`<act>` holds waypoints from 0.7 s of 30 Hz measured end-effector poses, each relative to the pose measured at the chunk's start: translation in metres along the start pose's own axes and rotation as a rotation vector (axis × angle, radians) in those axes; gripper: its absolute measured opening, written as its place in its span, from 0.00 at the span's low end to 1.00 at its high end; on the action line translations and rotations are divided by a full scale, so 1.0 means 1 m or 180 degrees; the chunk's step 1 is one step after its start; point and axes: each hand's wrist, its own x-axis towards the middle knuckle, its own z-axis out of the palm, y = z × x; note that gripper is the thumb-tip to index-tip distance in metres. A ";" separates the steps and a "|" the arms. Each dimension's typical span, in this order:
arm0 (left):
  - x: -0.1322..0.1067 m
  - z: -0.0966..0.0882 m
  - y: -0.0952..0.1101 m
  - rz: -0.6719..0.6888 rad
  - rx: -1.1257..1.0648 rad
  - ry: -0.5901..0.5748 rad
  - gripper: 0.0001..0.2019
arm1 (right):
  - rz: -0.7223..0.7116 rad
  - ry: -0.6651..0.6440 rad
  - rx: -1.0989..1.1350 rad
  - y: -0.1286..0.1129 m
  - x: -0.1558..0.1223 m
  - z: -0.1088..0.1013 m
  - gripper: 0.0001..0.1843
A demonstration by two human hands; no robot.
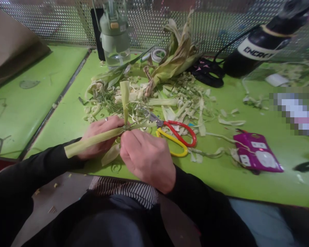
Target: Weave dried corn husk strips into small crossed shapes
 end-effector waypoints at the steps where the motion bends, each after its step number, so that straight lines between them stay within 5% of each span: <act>1: 0.000 0.003 -0.002 -0.0016 -0.0031 0.0032 0.09 | -0.0009 -0.0003 -0.0057 0.001 0.000 0.002 0.15; 6: 0.010 0.010 -0.010 -0.0298 -0.0446 0.0148 0.08 | 0.0041 0.0060 -0.0339 0.013 0.001 0.015 0.15; 10: 0.024 -0.009 -0.010 -0.1270 -0.1988 -0.0559 0.11 | 0.0164 0.0023 -0.0480 0.028 0.003 0.014 0.11; 14: 0.028 -0.024 -0.012 -0.1590 -0.2958 -0.0980 0.16 | -0.0030 -0.0060 -0.0428 0.037 0.007 0.010 0.09; 21: 0.027 -0.015 -0.010 -0.1852 -0.3201 -0.0618 0.20 | -0.0249 0.0556 -0.0570 0.034 0.008 0.005 0.11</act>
